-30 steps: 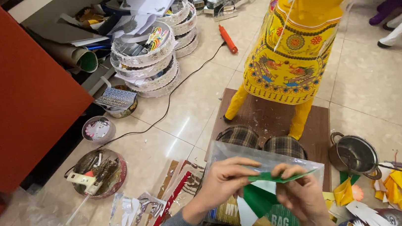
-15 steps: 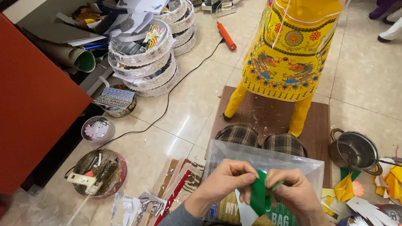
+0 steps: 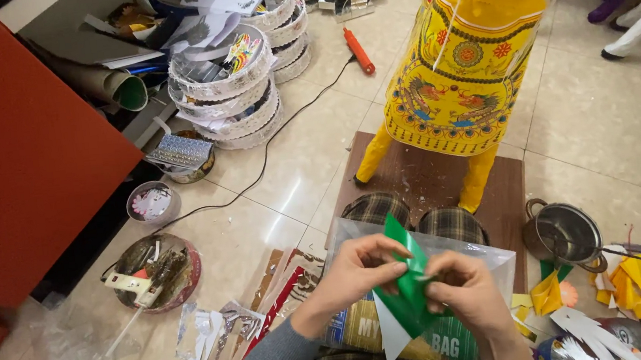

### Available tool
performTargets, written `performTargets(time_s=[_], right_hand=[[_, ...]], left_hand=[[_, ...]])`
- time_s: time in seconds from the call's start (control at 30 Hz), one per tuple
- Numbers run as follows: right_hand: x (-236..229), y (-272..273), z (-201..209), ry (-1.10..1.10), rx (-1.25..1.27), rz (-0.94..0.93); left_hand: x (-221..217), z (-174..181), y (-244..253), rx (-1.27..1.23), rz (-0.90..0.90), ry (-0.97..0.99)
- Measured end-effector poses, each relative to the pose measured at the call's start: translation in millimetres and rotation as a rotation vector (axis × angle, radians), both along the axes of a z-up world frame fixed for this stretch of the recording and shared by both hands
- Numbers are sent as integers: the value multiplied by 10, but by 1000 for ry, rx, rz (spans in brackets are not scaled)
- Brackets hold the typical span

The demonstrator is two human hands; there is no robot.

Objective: The person folds green and white paper sheets by hand, placing the folded pieces into a plastic bag alongside other colored paper. Later, the person uses shears to cut a red paper sheet and continues folding and organizing paper pieces into the plastic sleeve.

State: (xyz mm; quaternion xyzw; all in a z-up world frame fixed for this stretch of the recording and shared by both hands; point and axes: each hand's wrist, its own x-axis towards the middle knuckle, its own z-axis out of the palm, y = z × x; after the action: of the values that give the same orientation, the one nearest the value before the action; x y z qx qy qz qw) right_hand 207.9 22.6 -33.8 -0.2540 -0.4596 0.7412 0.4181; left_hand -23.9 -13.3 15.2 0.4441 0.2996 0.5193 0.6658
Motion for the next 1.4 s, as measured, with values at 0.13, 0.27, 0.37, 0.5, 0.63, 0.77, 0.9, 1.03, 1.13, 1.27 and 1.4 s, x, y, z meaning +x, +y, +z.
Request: performTargets(time_s=[0.13, 0.27, 0.37, 0.5, 0.63, 0.77, 0.9, 1.03, 1.13, 1.27, 1.4], right_hand=[[-53, -19, 188, -110, 95, 66], [-129, -34, 260, -209, 138, 75], [-169, -74, 252, -376, 163, 31], [-255, -119, 395, -458, 248, 8], [-264, -109, 326, -433, 228, 1], [-304, -111, 337, -364, 232, -19], [-322, -118, 310, -343, 239, -41], [-297, -114, 304, -430, 112, -119], [-303, -76, 404, -422, 224, -218], [-406, -134, 345, -450, 340, -511], [-509, -124, 211, -393, 464, -610]], left_hand=[[-24, 81, 5, 115, 114, 228], [-38, 196, 13, 253, 173, 411], [-38, 317, 2, 356, 157, 563], [-50, 350, 9, 391, 147, 622], [-55, 387, -3, 371, 142, 654], [-63, 372, -7, 400, 151, 658], [-75, 378, -9, 418, 157, 658], [-80, 154, 81, 521, 182, 703], [-116, 43, 81, 590, 308, 587], [-32, -36, -60, 87, 195, 297], [167, -438, 6, -177, 182, 4]])
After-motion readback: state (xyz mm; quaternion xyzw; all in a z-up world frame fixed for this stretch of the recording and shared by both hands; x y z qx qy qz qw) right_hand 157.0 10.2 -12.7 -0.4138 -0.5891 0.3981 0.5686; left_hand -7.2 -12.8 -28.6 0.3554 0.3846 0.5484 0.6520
